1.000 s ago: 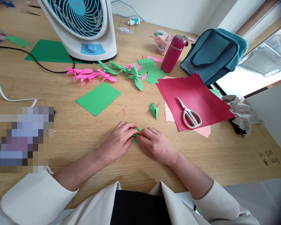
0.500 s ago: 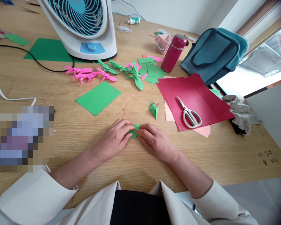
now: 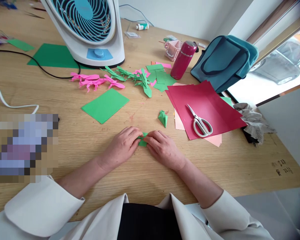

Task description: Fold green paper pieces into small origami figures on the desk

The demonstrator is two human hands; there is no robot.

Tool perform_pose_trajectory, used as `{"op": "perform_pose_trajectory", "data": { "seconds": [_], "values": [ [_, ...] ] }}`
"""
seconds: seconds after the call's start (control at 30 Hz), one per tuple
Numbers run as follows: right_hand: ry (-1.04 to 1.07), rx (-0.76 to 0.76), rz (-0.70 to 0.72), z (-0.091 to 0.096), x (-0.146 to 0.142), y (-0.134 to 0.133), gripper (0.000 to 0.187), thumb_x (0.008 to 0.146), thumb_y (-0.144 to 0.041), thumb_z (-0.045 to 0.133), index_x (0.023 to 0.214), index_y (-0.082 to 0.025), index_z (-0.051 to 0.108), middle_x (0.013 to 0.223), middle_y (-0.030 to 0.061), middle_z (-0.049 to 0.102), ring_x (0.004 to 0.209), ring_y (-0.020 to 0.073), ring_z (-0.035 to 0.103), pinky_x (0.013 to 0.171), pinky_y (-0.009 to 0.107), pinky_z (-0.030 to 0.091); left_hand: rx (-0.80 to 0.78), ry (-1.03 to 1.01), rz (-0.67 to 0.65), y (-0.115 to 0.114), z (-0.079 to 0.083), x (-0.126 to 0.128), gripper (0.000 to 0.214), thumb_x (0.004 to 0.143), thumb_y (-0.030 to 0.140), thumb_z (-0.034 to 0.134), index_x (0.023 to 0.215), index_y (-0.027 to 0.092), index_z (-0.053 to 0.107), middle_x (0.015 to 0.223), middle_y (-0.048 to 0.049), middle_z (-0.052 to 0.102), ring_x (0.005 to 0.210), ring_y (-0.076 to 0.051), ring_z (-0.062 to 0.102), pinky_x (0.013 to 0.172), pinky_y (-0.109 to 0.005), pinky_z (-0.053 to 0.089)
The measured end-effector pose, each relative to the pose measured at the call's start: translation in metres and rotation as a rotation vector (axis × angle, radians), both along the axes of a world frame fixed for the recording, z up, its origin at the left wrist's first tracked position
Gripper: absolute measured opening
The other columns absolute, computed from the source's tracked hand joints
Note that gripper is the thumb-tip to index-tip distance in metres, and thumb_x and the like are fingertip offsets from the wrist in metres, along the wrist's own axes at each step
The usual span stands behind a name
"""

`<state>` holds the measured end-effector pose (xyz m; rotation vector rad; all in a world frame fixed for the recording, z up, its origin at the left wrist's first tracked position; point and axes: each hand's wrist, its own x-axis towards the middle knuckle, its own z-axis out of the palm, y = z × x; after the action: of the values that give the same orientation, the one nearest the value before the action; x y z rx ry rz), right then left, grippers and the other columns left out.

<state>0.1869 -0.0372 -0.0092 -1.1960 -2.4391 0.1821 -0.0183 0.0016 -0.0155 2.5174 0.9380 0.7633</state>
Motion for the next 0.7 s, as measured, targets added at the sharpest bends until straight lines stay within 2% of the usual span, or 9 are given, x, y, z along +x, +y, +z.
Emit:
{"op": "perform_pose_trajectory", "data": {
  "seconds": [0.2,0.37,0.53,0.7],
  "values": [
    [-0.021,0.026,-0.023,0.0,0.0,-0.001,0.019,0.102,-0.018,0.044,0.1,-0.016,0.063,0.096,0.0104,0.064,0.091,0.0205,0.059,0.082,0.034,0.051,-0.008,0.015,-0.076,0.0,0.004,-0.005,0.011,0.098,0.015,0.05,0.101,0.016,0.061,0.107,-0.0087,0.065,0.103,-0.022,0.06,0.092,-0.038,0.051],
    [-0.024,0.011,-0.028,0.002,0.0,-0.003,0.019,0.102,-0.018,0.045,0.095,-0.018,0.063,0.094,0.0095,0.063,0.089,0.0204,0.056,0.081,0.034,0.049,0.081,0.078,-0.136,-0.004,0.005,-0.01,0.014,0.097,0.02,0.058,0.108,0.014,0.062,0.112,-0.0109,0.065,0.108,-0.025,0.059,0.095,-0.04,0.051],
    [-0.019,0.002,-0.035,0.004,0.0,-0.008,0.021,0.101,-0.017,0.044,0.091,-0.018,0.063,0.09,0.0089,0.062,0.084,0.0203,0.054,0.079,0.034,0.048,0.107,0.084,-0.123,-0.008,0.006,-0.009,0.01,0.096,0.011,0.054,0.099,0.014,0.063,0.102,-0.0087,0.065,0.1,-0.022,0.06,0.09,-0.036,0.052],
    [0.022,-0.036,-0.037,0.004,-0.002,-0.011,0.022,0.102,-0.02,0.045,0.09,-0.018,0.063,0.089,0.0085,0.061,0.084,0.0204,0.054,0.079,0.035,0.048,0.084,0.063,-0.115,-0.008,0.006,-0.012,0.014,0.098,0.012,0.052,0.094,0.015,0.065,0.092,-0.0059,0.062,0.092,-0.019,0.058,0.081,-0.031,0.051]
  ]
}}
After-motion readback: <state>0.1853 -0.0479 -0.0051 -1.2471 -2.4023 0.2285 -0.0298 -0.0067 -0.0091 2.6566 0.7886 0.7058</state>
